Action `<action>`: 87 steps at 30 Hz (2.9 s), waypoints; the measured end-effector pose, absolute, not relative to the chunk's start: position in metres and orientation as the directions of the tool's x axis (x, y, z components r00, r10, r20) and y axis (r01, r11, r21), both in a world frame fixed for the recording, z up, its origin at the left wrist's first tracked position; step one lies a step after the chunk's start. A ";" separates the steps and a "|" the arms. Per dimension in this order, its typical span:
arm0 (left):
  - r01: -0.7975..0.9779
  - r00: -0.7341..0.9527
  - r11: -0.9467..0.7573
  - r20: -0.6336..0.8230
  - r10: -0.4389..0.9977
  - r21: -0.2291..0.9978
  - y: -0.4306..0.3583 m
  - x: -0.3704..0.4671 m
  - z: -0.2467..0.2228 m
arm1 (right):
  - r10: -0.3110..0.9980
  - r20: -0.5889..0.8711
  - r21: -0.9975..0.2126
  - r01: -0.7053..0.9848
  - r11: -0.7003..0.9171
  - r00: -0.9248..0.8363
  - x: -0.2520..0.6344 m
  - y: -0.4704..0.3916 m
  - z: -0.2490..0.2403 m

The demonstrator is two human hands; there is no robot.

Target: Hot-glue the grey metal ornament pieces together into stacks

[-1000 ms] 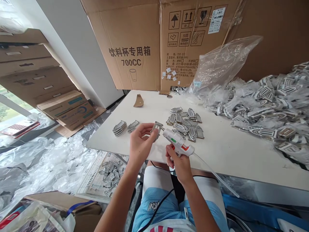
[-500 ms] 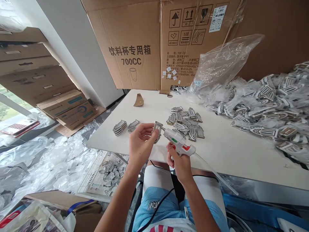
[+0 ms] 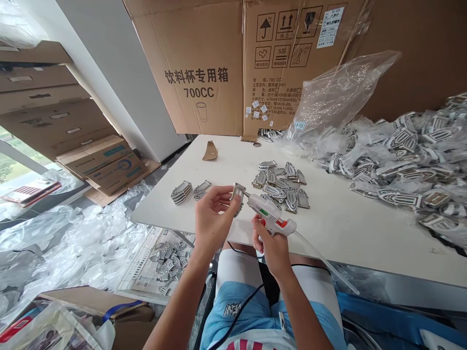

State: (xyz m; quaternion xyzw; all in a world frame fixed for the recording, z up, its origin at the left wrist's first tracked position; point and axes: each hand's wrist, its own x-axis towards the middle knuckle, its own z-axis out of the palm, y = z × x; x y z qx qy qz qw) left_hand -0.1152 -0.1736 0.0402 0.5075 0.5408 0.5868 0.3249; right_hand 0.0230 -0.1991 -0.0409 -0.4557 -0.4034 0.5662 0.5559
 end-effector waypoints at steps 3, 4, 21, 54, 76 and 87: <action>0.189 -0.276 -0.219 0.266 0.924 0.957 -0.174 -0.115 0.040 | 0.997 -0.063 -0.963 -0.263 -0.051 0.038 0.023 -0.200 -0.040; 0.200 -0.275 -0.228 0.278 0.920 0.953 -0.174 -0.115 0.040 | 0.997 -0.061 -0.963 -0.265 -0.048 0.042 0.023 -0.200 -0.039; 0.709 0.085 -0.550 0.721 0.687 0.442 -0.169 -0.134 0.043 | 0.995 -0.078 -0.957 -0.276 -0.091 -0.060 0.028 -0.199 -0.032; -0.143 -0.134 -0.113 0.094 0.987 0.983 -0.162 -0.145 0.040 | 0.999 -0.037 -0.912 -0.410 -0.026 0.019 0.022 -0.203 -0.039; 0.047 -0.227 0.020 -0.009 0.974 0.999 -0.161 -0.143 0.035 | 0.999 -0.044 -0.957 -0.285 -0.051 -0.030 0.023 -0.205 -0.037; 0.059 -0.177 0.013 -0.003 0.984 0.998 -0.162 -0.140 0.034 | 0.998 -0.068 -0.967 -0.247 -0.067 -0.007 0.022 -0.205 -0.038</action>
